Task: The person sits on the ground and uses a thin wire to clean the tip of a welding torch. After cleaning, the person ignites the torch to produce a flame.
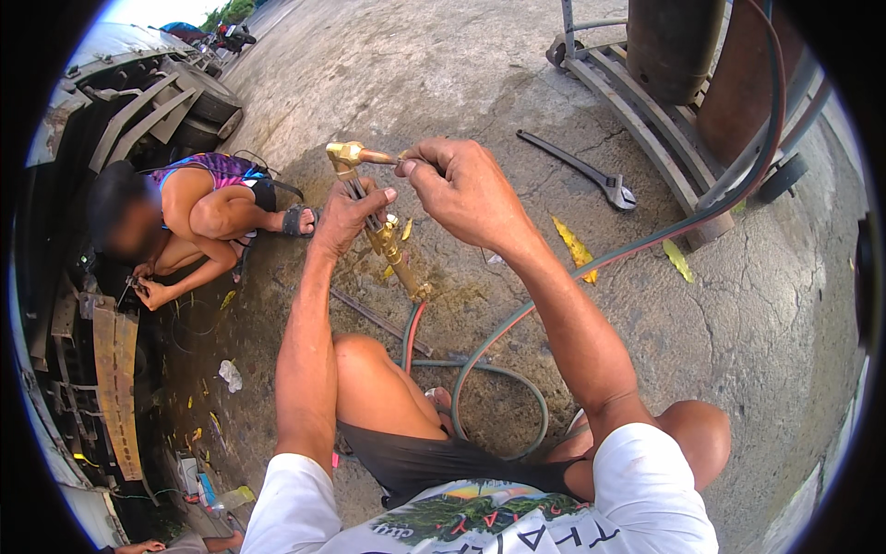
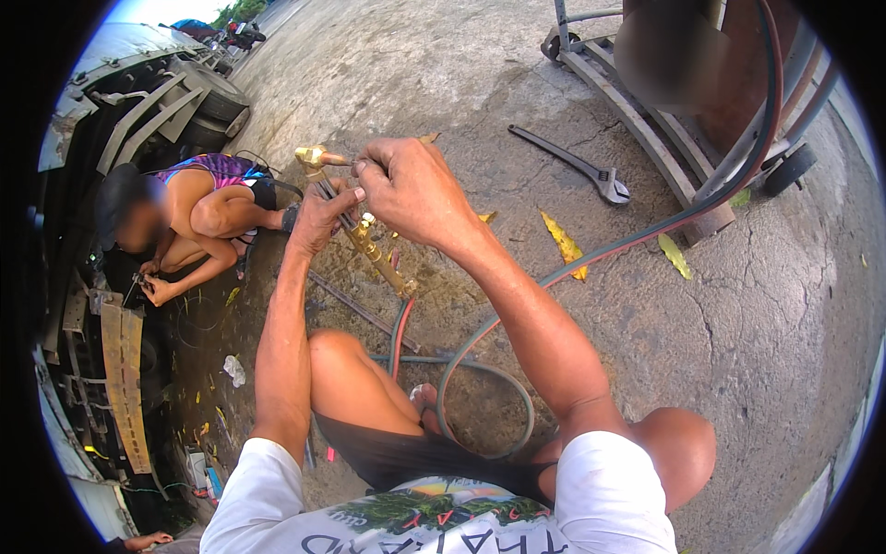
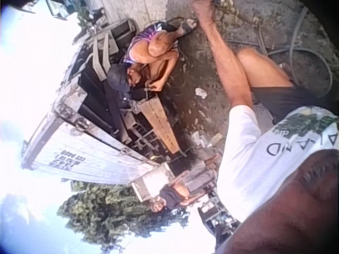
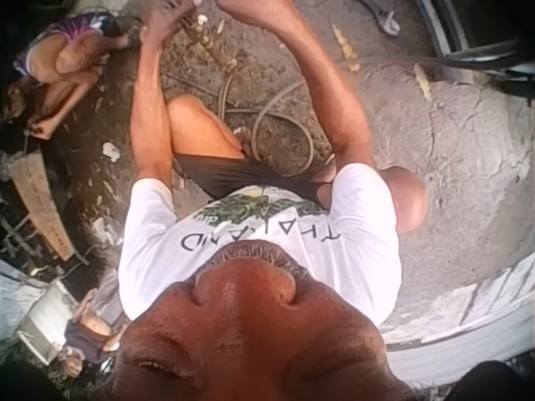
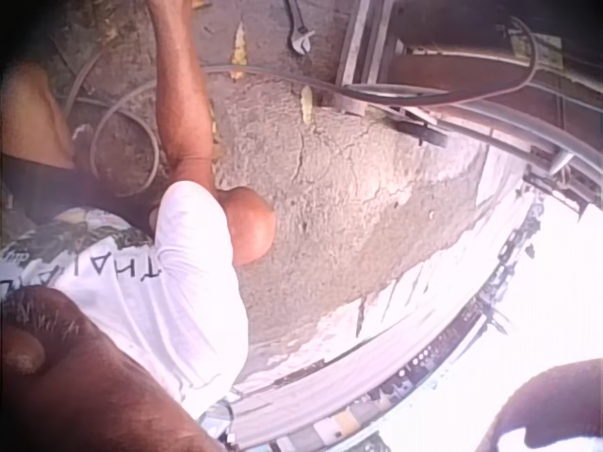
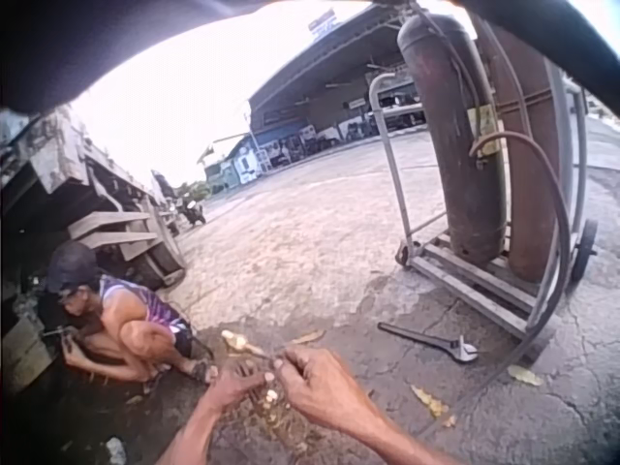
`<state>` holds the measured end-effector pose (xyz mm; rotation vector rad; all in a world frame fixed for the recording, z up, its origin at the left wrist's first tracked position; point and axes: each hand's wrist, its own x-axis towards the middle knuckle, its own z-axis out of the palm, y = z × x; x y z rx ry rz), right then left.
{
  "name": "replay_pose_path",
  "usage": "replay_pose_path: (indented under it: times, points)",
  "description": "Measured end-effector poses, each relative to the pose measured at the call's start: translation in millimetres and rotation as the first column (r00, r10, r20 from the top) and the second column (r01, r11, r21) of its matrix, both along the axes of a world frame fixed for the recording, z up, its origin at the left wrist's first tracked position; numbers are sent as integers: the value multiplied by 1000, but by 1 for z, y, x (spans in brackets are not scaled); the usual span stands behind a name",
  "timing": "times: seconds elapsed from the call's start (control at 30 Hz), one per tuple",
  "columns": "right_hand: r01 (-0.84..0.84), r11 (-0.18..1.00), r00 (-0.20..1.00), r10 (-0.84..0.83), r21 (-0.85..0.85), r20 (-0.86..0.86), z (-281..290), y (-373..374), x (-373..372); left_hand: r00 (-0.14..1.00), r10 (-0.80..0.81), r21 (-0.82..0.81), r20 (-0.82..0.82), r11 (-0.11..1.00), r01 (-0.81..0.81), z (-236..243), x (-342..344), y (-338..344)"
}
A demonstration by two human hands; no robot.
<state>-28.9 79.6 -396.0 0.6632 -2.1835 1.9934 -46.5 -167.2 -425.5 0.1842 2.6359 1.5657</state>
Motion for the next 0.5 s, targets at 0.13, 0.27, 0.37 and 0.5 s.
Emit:
replay_pose_path:
  times: [0.13,0.27,0.37,0.5]
  points:
    - [-23,1000,999,24,-20,26,-3,1,0,1000,3,-23,2,1000,-3,0,-1,0]
    - [39,998,998,-37,51,-41,3,4,2,1000,7,-70,2,998,-6,1,-1,0]
    - [131,984,989,-122,117,-82,9,5,7,1000,10,-153,-29,988,-14,1,-1,4]
    - [205,952,973,-173,229,-154,9,11,8,999,23,-225,-37,974,-31,5,-1,12]
